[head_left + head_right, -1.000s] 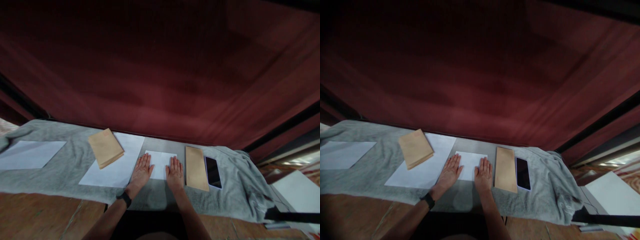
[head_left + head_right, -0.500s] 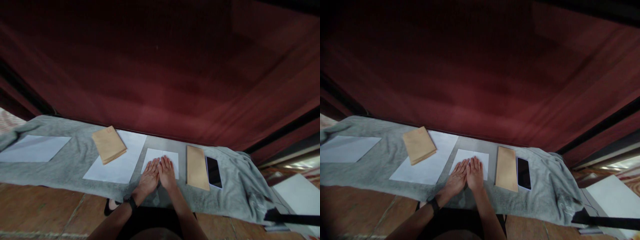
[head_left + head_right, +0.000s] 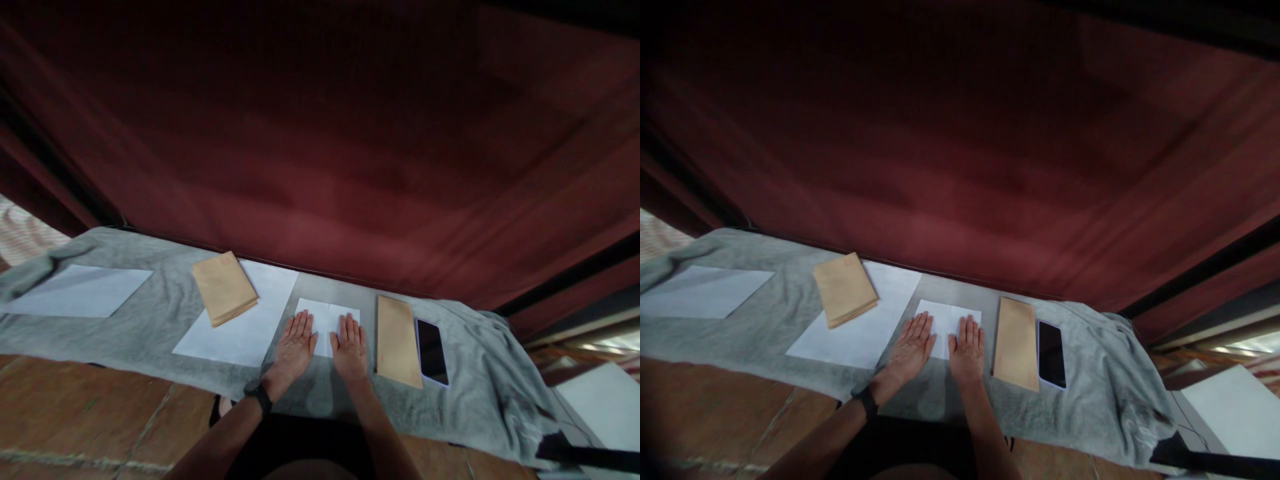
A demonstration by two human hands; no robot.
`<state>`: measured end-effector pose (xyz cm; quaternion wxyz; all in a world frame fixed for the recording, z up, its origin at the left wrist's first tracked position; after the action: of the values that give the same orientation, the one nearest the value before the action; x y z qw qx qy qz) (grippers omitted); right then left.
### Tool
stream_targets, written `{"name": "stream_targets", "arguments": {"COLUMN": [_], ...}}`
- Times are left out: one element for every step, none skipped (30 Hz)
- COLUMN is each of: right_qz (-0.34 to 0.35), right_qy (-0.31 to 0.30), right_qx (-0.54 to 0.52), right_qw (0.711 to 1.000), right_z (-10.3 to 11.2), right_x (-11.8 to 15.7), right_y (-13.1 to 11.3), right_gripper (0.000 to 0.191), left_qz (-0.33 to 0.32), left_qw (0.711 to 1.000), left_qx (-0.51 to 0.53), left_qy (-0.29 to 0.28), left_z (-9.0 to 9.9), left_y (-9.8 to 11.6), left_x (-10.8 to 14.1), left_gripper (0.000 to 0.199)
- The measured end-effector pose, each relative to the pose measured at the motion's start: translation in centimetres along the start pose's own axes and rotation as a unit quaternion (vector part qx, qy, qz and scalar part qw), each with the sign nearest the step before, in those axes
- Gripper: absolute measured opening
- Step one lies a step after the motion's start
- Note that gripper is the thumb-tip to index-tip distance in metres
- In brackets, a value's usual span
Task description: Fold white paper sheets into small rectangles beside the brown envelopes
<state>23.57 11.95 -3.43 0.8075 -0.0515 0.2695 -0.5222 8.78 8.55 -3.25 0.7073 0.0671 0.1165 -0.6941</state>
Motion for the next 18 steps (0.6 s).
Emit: {"name": "stream_targets", "arguments": {"right_qz": [-0.001,-0.002,-0.003,-0.004,-0.005,-0.006,-0.006,-0.007,-0.008,-0.008,-0.008,-0.008,-0.008,-0.007,-0.006,-0.006,-0.007,-0.007], "right_qy": [-0.001,-0.004,-0.007,-0.01,-0.012,-0.013,-0.011,-0.008,-0.003,0.002,0.005,0.008,0.008,0.005,0.001,-0.003,-0.006,-0.009], "right_qx": [-0.001,-0.003,-0.006,-0.009,-0.011,-0.013,-0.014,-0.016,-0.018,-0.021,-0.025,-0.028,-0.031,-0.033,-0.034,-0.035,-0.036,-0.037], "right_qw": [1.0,1.0,1.0,1.0,1.0,1.0,1.0,1.0,1.0,1.0,1.0,1.0,0.999,0.999,0.999,0.999,0.999,0.999], "right_z": [0.0,0.0,-0.1,-0.1,-0.1,-0.1,-0.1,-0.1,-0.1,0.0,0.0,0.1,0.1,0.1,0.1,0.2,0.2,0.3], "right_x": [0.0,0.0,0.0,0.0,0.1,0.1,0.1,0.1,0.1,0.1,0.1,0.1,0.1,0.0,0.0,0.0,0.0,0.0], "right_y": [-0.1,-0.1,-0.2,-0.3,-0.3,-0.3,-0.3,-0.3,-0.3,-0.3,-0.3,-0.3,-0.3,-0.3,-0.3,-0.3,-0.3,-0.3], "right_gripper": [0.057,0.057,0.056,0.055,0.054,0.053,0.052,0.052,0.051,0.051,0.051,0.051,0.051,0.052,0.052,0.053,0.053,0.053], "left_qz": [-0.006,-0.02,-0.04,-0.061,-0.078,-0.09,-0.097,-0.101,-0.102,-0.103,-0.104,-0.106,-0.106,-0.105,-0.103,-0.102,-0.101,-0.1], "left_qw": [1.0,1.0,0.999,0.998,0.997,0.996,0.995,0.994,0.994,0.994,0.994,0.994,0.994,0.994,0.994,0.994,0.995,0.995], "left_qx": [0.003,0.006,0.011,0.017,0.022,0.026,0.028,0.029,0.029,0.029,0.028,0.028,0.027,0.026,0.025,0.024,0.023,0.022], "left_qy": [0.0,0.001,0.002,0.002,0.004,0.005,0.007,0.008,0.01,0.011,0.011,0.011,0.011,0.011,0.01,0.01,0.009,0.008], "left_z": [0.0,0.0,0.0,0.0,0.0,0.0,0.0,-0.1,-0.1,-0.2,-0.2,-0.3,-0.4,-0.5,-0.6,-0.7,-0.8,-0.9], "left_y": [0.7,1.6,2.7,3.7,4.5,5.2,5.5,5.7,5.6,5.5,5.3,5.1,4.9,4.7,4.5,4.4,4.4,4.3], "left_x": [-0.5,-0.9,-1.4,-1.9,-2.4,-2.8,-3.2,-3.5,-3.9,-4.2,-4.5,-4.8,-5.0,-5.3,-5.5,-5.7,-5.9,-6.0], "left_gripper": [0.056,0.055,0.054,0.054,0.053,0.053,0.054,0.054,0.055,0.056,0.057,0.058,0.058,0.058,0.058,0.058,0.058,0.058]}}
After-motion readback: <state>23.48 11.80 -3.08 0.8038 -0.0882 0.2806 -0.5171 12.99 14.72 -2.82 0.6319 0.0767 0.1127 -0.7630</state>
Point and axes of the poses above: each hand's wrist, its own x-axis away from the middle knuckle, its own z-axis out of the back of the hand, y = z × x, the point moved 9 cm from there along -x, towards the middle knuckle, and after that the axes turned 15 degrees about -x, right-handed, at the moved point
